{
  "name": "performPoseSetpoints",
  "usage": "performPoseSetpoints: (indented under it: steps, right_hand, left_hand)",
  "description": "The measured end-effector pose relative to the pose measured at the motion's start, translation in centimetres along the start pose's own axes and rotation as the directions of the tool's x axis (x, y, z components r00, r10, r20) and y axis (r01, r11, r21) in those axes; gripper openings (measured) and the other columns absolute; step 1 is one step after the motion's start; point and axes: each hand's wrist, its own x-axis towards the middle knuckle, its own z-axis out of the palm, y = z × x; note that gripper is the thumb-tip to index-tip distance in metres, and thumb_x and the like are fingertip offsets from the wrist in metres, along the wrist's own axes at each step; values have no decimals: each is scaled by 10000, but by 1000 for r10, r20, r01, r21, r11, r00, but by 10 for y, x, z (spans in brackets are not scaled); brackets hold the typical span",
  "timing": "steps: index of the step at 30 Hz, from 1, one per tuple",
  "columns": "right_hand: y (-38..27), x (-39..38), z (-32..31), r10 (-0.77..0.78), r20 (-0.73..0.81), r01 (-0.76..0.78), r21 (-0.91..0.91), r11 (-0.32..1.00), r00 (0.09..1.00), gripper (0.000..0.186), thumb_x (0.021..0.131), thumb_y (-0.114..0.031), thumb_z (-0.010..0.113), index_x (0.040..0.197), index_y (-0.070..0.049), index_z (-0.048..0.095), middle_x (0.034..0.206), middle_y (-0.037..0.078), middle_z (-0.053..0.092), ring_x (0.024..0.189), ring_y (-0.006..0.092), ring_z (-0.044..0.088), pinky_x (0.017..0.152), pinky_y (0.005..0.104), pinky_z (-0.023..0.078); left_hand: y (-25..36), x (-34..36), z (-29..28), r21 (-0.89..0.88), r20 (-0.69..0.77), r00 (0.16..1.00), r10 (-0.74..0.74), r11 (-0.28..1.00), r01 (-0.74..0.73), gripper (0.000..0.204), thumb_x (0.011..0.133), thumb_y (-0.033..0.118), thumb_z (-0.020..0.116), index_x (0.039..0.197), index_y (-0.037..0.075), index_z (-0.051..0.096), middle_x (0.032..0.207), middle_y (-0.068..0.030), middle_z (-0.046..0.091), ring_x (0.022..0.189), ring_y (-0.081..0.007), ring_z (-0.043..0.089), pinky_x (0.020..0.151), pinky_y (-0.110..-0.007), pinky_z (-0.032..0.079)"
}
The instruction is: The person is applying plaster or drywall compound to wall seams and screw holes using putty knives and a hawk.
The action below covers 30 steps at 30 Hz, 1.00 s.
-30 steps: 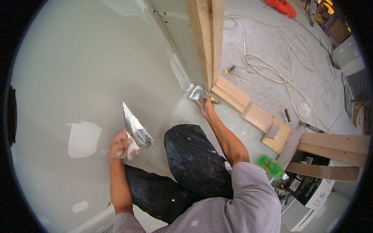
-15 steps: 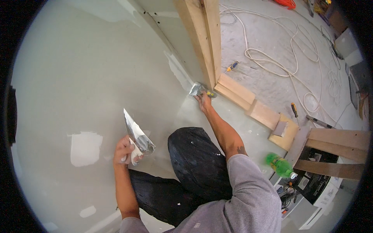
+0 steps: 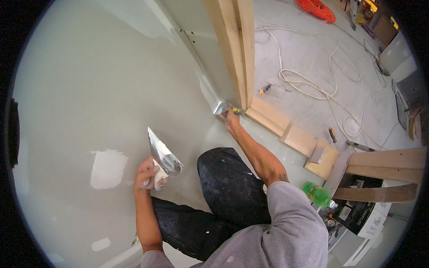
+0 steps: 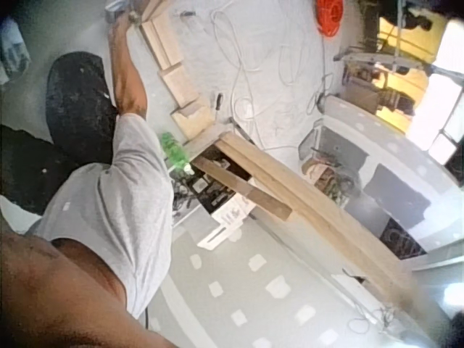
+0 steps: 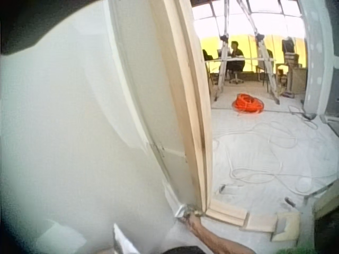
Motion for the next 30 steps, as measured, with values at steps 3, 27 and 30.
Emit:
performPoseSetpoints:
  steps: [3, 27, 30]
  right_hand:
    - [-24, -7, 7, -65, -12, 65, -38, 997, 998, 337, 977, -108, 587, 1296, -58, 490, 1179, 105, 580, 976, 262, 640, 859, 445, 612]
    - [-139, -115, 134, -118, 215, 145, -115, 983, 970, 270, 969, -161, 595, 1185, -16, 524, 1106, 116, 568, 1015, 271, 612, 910, 469, 587]
    - [-148, -126, 138, -98, 266, 118, -63, 991, 959, 240, 981, -155, 571, 1177, -24, 526, 1119, 109, 574, 1066, 259, 596, 981, 481, 553]
  left_hand:
    - [-4, 12, 2, -7, 70, 997, 19, 1000, -18, 246, 972, 107, 590, 1150, -35, 498, 924, -250, 661, 638, -256, 627, 485, -329, 433]
    - [-24, 24, -8, -12, 169, 982, 86, 996, -86, 337, 998, 166, 596, 1237, -44, 487, 901, -204, 672, 658, -193, 611, 502, -293, 427]
    - [-24, 24, -12, 25, 126, 988, 85, 996, -89, 289, 1003, 170, 595, 1183, -33, 495, 865, -202, 668, 613, -184, 590, 502, -296, 435]
